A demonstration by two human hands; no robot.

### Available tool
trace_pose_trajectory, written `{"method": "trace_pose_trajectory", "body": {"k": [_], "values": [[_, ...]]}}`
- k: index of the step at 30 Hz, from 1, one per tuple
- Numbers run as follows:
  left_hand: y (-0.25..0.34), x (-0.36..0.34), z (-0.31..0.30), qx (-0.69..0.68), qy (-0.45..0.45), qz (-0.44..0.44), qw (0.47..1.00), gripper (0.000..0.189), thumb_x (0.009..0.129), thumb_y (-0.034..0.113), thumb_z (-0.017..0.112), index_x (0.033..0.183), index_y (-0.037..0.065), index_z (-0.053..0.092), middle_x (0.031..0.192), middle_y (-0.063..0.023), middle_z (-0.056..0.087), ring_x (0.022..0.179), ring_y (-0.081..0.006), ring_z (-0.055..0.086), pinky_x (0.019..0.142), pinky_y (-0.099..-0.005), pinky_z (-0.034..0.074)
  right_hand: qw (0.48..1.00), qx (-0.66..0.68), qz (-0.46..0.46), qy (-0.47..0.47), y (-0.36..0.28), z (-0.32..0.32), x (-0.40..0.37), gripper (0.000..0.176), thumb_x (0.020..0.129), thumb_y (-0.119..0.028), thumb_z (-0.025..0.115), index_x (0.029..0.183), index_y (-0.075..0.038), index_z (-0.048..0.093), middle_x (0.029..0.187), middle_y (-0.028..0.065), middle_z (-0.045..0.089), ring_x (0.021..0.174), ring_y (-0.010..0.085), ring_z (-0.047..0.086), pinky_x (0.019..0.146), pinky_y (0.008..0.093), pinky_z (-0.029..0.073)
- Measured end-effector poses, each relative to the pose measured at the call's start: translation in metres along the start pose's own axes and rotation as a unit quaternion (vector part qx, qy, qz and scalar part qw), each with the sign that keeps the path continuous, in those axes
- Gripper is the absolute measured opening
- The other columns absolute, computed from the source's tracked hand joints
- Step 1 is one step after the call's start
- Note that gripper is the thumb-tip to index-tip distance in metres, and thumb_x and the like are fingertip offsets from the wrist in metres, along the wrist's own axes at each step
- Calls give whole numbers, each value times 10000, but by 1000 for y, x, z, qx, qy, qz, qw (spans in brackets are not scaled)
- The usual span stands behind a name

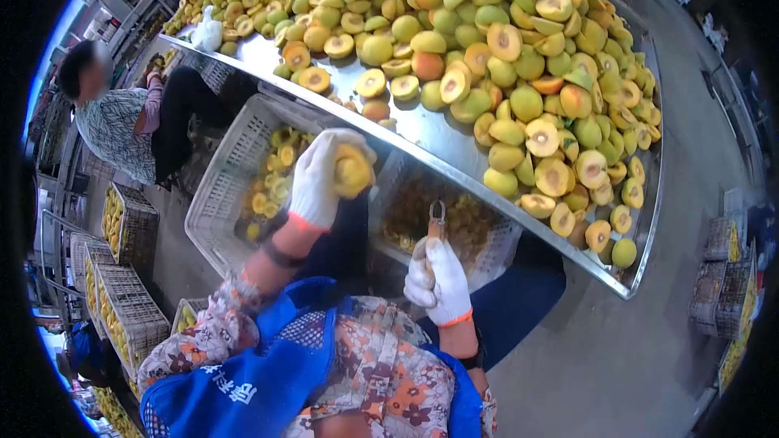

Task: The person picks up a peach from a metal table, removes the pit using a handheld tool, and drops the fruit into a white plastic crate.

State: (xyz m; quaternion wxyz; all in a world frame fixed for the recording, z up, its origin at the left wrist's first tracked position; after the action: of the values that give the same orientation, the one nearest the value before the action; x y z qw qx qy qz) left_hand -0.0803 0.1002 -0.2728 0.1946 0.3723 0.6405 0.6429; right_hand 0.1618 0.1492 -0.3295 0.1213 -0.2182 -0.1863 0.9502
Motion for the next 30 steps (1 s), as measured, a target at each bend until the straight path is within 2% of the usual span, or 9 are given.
{"method": "trace_pose_trajectory", "body": {"k": [4,7,9,12,13,18,24,28,30], "values": [[-25,24,-9,-173,85,-200,961,527,1104,427,335,1071,10,656,890,-125,728,693,-194,701,520,-255,510,997,-20,-35,67,-4,-11,-9,281,1092,-384,459,988,-144,562,600,-33,370,380,73,268,389,260,208],[-24,28,-59,-35,123,-64,990,455,1102,348,405,1058,-7,687,909,-104,725,813,-159,694,730,-274,565,991,-29,-41,120,-6,-24,-14,282,1083,-391,476,961,-147,547,592,-26,375,374,83,274,381,266,209],[-31,34,-104,179,141,-2,974,302,1033,310,536,1008,71,719,960,-93,729,821,-264,690,696,-318,531,991,-33,-36,128,-4,-26,-15,281,1081,-392,479,960,-148,546,590,-24,375,372,87,277,381,269,212],[-24,47,-142,680,24,82,728,259,939,356,631,988,128,742,991,-90,701,1037,-354,631,876,-432,505,989,-52,-24,136,0,-28,-11,262,1079,-376,486,967,-145,541,585,-12,379,371,98,297,379,279,226],[-24,54,-145,690,13,124,713,267,911,358,666,1018,124,739,1085,-95,691,1164,-339,579,983,-469,459,988,-63,-24,139,2,-28,-10,256,1079,-372,487,972,-145,538,586,-9,383,371,97,298,379,278,227],[-40,135,-116,612,33,146,776,384,860,392,690,1155,145,695,1161,-106,694,1205,-341,575,1012,-491,455,983,-112,-25,146,8,-21,-1,241,1078,-368,490,986,-149,530,584,-5,393,370,94,301,378,272,226],[-65,190,-87,731,-100,-50,673,353,855,270,634,1180,149,697,1172,-164,685,1150,-364,624,985,-498,469,976,-105,-8,189,20,-20,-1,191,1051,-298,515,943,-141,500,554,-17,342,376,102,284,340,274,236],[-88,185,-69,559,-52,48,826,310,869,170,621,1176,132,646,1069,-186,682,1009,-399,664,857,-493,525,977,-105,-9,186,24,-20,1,205,1050,-298,520,948,-122,496,561,-16,340,391,103,285,347,276,237],[-80,173,-70,549,-37,132,824,320,868,175,629,1181,113,612,1042,-185,682,973,-406,669,819,-488,537,979,-112,-17,171,22,-10,0,208,1051,-290,521,942,-116,491,570,-12,344,397,99,282,350,273,232]]}}
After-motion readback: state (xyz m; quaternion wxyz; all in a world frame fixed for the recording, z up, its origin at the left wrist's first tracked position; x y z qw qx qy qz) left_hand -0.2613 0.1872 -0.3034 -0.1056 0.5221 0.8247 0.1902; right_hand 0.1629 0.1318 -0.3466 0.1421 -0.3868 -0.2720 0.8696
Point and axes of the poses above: each hand's wrist, its own x-axis towards the middle knuckle, its own z-axis out of the palm, y = z × x, the point moved 3 cm from there along x, towards the middle knuckle
